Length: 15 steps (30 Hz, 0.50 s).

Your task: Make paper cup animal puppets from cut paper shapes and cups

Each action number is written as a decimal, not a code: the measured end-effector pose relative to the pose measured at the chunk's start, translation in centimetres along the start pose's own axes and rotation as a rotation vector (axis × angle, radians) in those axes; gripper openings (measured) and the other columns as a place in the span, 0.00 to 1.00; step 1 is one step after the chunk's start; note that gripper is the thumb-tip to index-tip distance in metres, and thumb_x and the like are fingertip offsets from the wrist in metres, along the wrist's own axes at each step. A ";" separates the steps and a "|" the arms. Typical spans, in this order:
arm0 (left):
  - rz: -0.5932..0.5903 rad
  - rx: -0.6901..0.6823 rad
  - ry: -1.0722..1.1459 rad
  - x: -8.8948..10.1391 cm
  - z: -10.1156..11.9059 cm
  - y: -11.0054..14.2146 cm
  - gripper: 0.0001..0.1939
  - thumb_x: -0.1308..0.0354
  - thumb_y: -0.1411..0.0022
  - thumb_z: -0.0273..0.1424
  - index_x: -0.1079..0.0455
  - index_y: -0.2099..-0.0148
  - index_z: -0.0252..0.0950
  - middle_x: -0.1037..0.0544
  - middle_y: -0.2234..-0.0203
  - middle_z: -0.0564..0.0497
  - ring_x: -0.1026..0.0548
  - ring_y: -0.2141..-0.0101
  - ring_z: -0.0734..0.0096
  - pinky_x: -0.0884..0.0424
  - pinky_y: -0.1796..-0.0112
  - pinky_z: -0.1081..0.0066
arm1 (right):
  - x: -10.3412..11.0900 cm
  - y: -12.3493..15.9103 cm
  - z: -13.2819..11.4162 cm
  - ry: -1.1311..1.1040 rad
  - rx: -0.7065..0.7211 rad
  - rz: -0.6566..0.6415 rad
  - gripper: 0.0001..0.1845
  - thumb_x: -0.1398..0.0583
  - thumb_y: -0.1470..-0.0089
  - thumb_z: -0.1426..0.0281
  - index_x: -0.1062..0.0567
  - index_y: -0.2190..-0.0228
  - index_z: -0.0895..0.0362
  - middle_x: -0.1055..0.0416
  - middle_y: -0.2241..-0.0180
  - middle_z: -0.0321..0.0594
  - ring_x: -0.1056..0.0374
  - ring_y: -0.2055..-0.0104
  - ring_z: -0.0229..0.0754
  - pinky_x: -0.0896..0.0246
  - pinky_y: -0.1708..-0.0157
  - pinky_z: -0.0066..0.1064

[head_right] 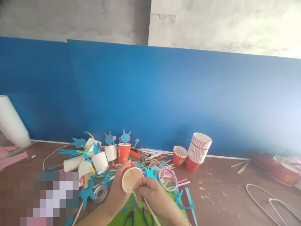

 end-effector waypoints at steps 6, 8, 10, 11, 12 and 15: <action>-0.072 -0.169 -0.240 -0.3 -0.1 0.2 0.24 0.36 0.49 0.24 0.33 0.49 0.40 0.31 0.46 0.43 0.36 0.43 0.52 0.42 0.43 0.51 | 0.5 0.2 0.2 0.062 -0.032 0.035 0.09 0.45 0.55 0.74 0.28 0.69 0.58 0.38 0.83 0.27 0.51 0.86 0.28 0.64 0.85 0.22; -0.119 -0.264 -0.363 -0.7 -0.1 0.4 0.26 0.39 0.47 0.23 0.38 0.46 0.40 0.33 0.44 0.42 0.37 0.43 0.52 0.40 0.44 0.49 | 0.6 0.1 0.4 0.082 -0.055 0.037 0.09 0.45 0.55 0.73 0.28 0.68 0.59 0.37 0.82 0.28 0.52 0.86 0.27 0.65 0.86 0.23; -0.142 -0.315 -0.446 -0.9 -0.2 0.5 0.27 0.41 0.45 0.22 0.42 0.44 0.41 0.35 0.44 0.41 0.38 0.42 0.53 0.39 0.45 0.48 | 0.6 0.0 0.5 0.078 -0.064 0.027 0.10 0.45 0.54 0.73 0.28 0.67 0.59 0.35 0.82 0.29 0.52 0.87 0.27 0.65 0.86 0.23; -0.148 -0.327 -0.473 -0.9 -0.3 0.5 0.28 0.41 0.44 0.22 0.43 0.43 0.41 0.35 0.43 0.41 0.38 0.42 0.53 0.38 0.45 0.49 | 0.5 -0.1 0.5 0.073 -0.063 0.024 0.10 0.45 0.54 0.73 0.28 0.67 0.59 0.35 0.82 0.29 0.52 0.87 0.27 0.65 0.86 0.23; -0.149 -0.334 -0.493 -0.9 -0.3 0.5 0.28 0.42 0.44 0.23 0.44 0.43 0.41 0.35 0.43 0.41 0.38 0.42 0.54 0.38 0.45 0.49 | 0.5 -0.1 0.5 0.065 -0.061 0.023 0.10 0.45 0.54 0.73 0.27 0.67 0.59 0.35 0.82 0.30 0.52 0.87 0.27 0.65 0.86 0.23; -0.143 -0.353 -0.523 -0.9 -0.1 0.5 0.28 0.42 0.44 0.23 0.45 0.42 0.41 0.35 0.44 0.41 0.37 0.42 0.54 0.36 0.46 0.50 | 0.6 -0.3 0.6 0.050 -0.046 0.023 0.10 0.45 0.53 0.73 0.27 0.67 0.60 0.34 0.81 0.30 0.52 0.87 0.27 0.64 0.85 0.23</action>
Point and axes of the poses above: each hand's wrist, its own y-axis away from the middle knuckle, its own x-axis out of the back of the hand, z = x × y, the point moved 7 cm from there along -y, towards the middle knuckle
